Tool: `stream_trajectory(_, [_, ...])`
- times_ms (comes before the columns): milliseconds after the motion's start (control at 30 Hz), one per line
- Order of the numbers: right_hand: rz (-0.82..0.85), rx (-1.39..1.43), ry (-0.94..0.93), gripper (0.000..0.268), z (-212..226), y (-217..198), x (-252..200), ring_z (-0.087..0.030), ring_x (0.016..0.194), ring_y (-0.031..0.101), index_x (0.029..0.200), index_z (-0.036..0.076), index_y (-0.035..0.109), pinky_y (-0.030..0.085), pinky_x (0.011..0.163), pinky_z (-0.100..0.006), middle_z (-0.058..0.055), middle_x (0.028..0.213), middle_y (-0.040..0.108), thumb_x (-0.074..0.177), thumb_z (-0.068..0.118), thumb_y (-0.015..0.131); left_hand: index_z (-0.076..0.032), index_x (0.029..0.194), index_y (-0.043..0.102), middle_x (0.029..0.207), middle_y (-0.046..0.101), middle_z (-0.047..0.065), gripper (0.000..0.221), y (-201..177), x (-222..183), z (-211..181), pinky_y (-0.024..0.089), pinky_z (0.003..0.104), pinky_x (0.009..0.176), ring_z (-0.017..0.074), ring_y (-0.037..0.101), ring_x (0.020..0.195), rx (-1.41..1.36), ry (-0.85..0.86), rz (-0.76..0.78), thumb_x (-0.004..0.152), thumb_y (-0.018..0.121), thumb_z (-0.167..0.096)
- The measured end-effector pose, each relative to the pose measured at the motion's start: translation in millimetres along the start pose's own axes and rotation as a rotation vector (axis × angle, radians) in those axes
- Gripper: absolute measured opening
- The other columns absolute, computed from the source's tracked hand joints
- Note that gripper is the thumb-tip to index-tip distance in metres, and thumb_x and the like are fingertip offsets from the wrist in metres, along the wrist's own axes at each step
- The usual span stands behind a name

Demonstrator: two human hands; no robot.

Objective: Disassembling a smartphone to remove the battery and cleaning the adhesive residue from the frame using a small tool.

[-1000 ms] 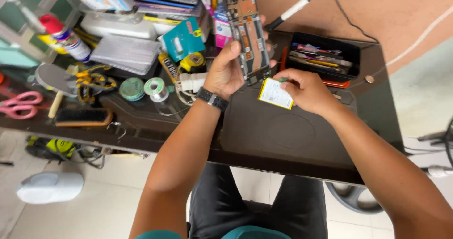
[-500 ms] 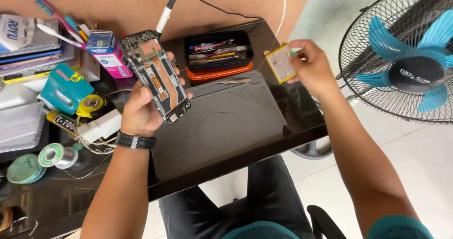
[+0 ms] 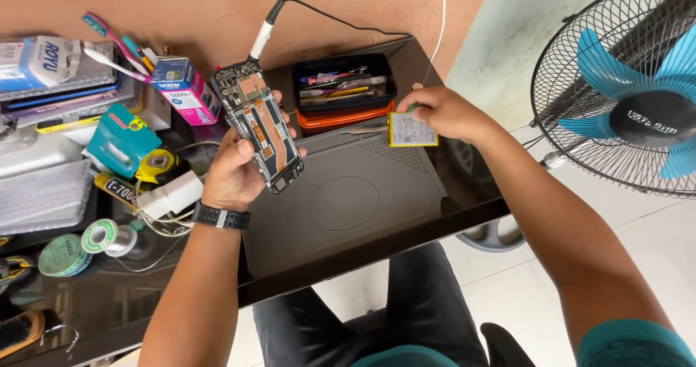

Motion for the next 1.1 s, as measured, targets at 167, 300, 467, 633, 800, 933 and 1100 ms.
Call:
stream_trajectory(167, [0.12,0.039,0.016,0.031,-5,24,2,-0.054,0.126,0.074,0.132,0.003,0.083,0.057,0.11,-0.067,-0.034,0.132,0.079,0.113,0.001,0.059,0.007,0.175,0.043,0.143,0.067,0.023,0.107,2,0,2,0.067,0.067,0.113,0.0378,0.075,0.132,-0.006,0.003,0.008,0.087,0.092,-0.03])
stream_trajectory(300, [0.05,0.004,-0.037,0.036,28,31,-1,-0.055,0.121,0.078,0.13,0.011,0.085,0.06,0.106,-0.063,-0.028,0.123,0.083,0.114,0.006,0.053,0.008,0.175,0.042,0.144,0.068,0.024,0.108,2,-1,3,0.068,0.065,0.112,0.0375,0.075,0.132,0.013,0.002,-0.002,0.086,0.091,-0.029])
stream_trajectory(467, [-0.028,-0.177,-0.073,0.027,25,57,22,-0.045,0.122,0.079,0.128,0.021,0.084,0.063,0.104,-0.057,-0.017,0.121,0.086,0.111,0.024,0.063,0.009,0.174,0.042,0.143,0.068,0.025,0.107,-1,0,4,0.069,0.065,0.111,0.0382,0.076,0.131,0.011,0.005,-0.002,0.086,0.091,-0.027])
stream_trajectory(633, [0.134,-0.491,-0.096,0.028,61,70,14,-0.049,0.115,0.082,0.132,0.022,0.081,0.065,0.099,-0.06,-0.02,0.117,0.088,0.112,0.032,0.065,0.009,0.174,0.043,0.146,0.068,0.025,0.099,-3,1,0,0.066,0.066,0.114,0.0376,0.075,0.135,0.011,0.035,0.019,0.092,0.088,-0.026])
stream_trajectory(800, [0.204,-0.694,-0.118,0.027,58,84,35,-0.046,0.113,0.084,0.13,0.024,0.081,0.066,0.096,-0.059,-0.016,0.111,0.089,0.113,0.036,0.064,0.007,0.175,0.041,0.146,0.069,0.023,0.1,-5,0,-14,0.066,0.068,0.115,0.0375,0.075,0.135,-0.036,0.101,0.051,0.094,0.089,-0.026])
stream_trajectory(933, [0.231,-0.626,-0.183,0.031,116,109,28,-0.048,0.119,0.082,0.133,0.022,0.08,0.065,0.099,-0.062,-0.019,0.113,0.088,0.112,0.039,0.065,0.006,0.176,0.04,0.146,0.068,0.023,0.101,-5,-3,-26,0.067,0.068,0.116,0.0366,0.075,0.135,-0.04,0.136,0.064,0.095,0.089,-0.028])
stream_trajectory(1100, [0.3,-0.386,-0.24,0.033,151,143,20,-0.051,0.123,0.08,0.136,0.02,0.08,0.063,0.106,-0.062,-0.025,0.124,0.085,0.112,0.038,0.065,0.004,0.179,0.036,0.15,0.064,0.022,0.103,-14,-3,-24,0.067,0.068,0.117,0.0367,0.073,0.137,0.009,0.148,0.041,0.097,0.086,-0.035])
Point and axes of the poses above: each hand's wrist, its own x-axis towards the middle knuckle, its own y-axis out of the palm, z = x × y, the point moved 4 cm from there along x, towards the middle knuckle
